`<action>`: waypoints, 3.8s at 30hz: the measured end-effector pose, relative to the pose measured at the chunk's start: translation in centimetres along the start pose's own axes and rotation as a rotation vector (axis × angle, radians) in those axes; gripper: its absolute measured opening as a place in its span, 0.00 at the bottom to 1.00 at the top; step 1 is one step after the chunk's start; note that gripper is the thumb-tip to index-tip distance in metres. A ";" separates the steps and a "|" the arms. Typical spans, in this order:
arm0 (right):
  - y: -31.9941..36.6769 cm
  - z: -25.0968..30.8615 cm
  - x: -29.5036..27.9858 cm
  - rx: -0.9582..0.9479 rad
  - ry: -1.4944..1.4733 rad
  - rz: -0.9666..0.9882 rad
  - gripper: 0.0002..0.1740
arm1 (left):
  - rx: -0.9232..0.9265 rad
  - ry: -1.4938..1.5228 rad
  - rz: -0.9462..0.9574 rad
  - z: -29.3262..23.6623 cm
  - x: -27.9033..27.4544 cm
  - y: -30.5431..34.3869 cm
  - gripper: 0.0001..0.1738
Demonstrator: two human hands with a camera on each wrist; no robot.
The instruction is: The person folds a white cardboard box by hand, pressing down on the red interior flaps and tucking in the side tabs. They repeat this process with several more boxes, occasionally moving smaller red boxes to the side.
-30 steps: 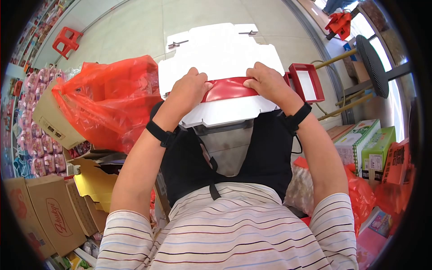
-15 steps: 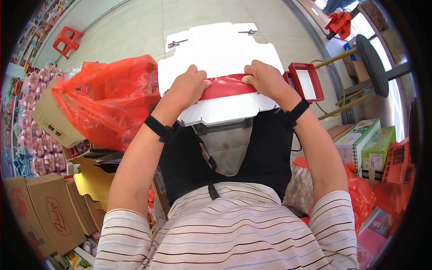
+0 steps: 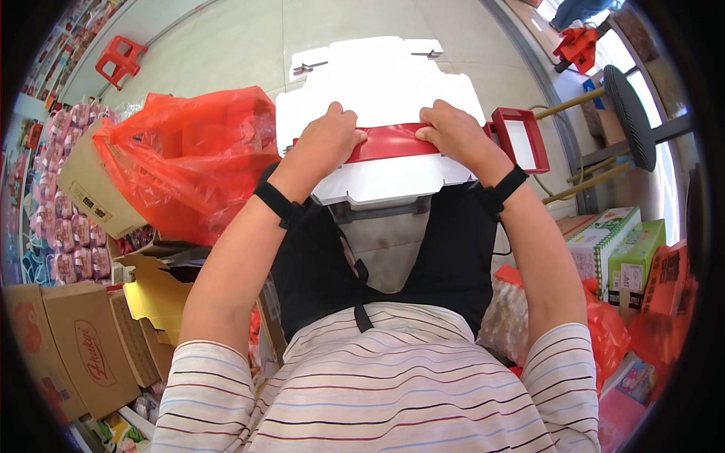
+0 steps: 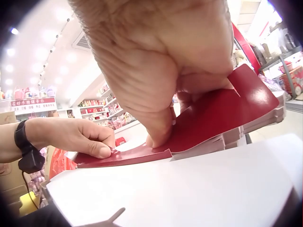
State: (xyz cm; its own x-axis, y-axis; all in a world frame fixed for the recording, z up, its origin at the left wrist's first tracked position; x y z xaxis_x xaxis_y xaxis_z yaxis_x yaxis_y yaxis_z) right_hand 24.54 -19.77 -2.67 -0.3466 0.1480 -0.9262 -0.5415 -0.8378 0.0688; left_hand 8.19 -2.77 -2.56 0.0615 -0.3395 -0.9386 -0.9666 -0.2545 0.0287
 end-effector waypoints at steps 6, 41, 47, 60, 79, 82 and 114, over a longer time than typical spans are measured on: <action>-0.1 0.1 -0.1 0.028 -0.047 0.007 0.13 | 0.231 -0.187 -0.196 -0.9 0.8 1.2 0.14; -2.4 1.6 1.6 -0.263 0.160 -0.375 0.09 | 0.128 -0.035 0.016 2.2 -0.4 -3.5 0.20; -1.9 1.4 2.4 -0.312 0.255 -0.534 0.12 | 0.179 -0.247 -0.248 1.8 0.2 -2.7 0.16; 4.6 4.1 5.0 -0.273 0.085 -0.422 0.28 | 0.333 -0.150 -0.240 -2.7 3.7 3.7 0.28; 5.8 -1.4 1.5 -0.161 0.021 -0.502 0.22 | 0.285 -0.143 -0.176 -2.0 0.6 -3.2 0.26; 6.4 -2.6 -0.3 -0.094 -0.032 -0.494 0.27 | 0.214 -0.008 0.016 -1.9 0.6 -4.8 0.20; 8.1 7.0 4.1 -0.533 -0.030 -0.352 0.19 | 0.829 -0.184 -0.168 -3.1 -1.8 4.5 0.07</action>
State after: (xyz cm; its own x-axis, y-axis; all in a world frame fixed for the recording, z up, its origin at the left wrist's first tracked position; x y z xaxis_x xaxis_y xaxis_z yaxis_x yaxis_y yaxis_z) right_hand 13.35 -22.26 -3.31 -0.2424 0.4701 -0.8486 -0.1744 -0.8816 -0.4386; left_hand 4.47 -6.12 0.28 0.2482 -0.1866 -0.9506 -0.8221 0.4785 -0.3086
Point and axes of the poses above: each hand's wrist, its own y-axis away from the middle knuckle, its own x-axis out of the palm, z = x × y, the point moved 4 cm from there along -y, towards the middle knuckle, and after that the axes turned 7 degrees about x, right-handed, at the moved point
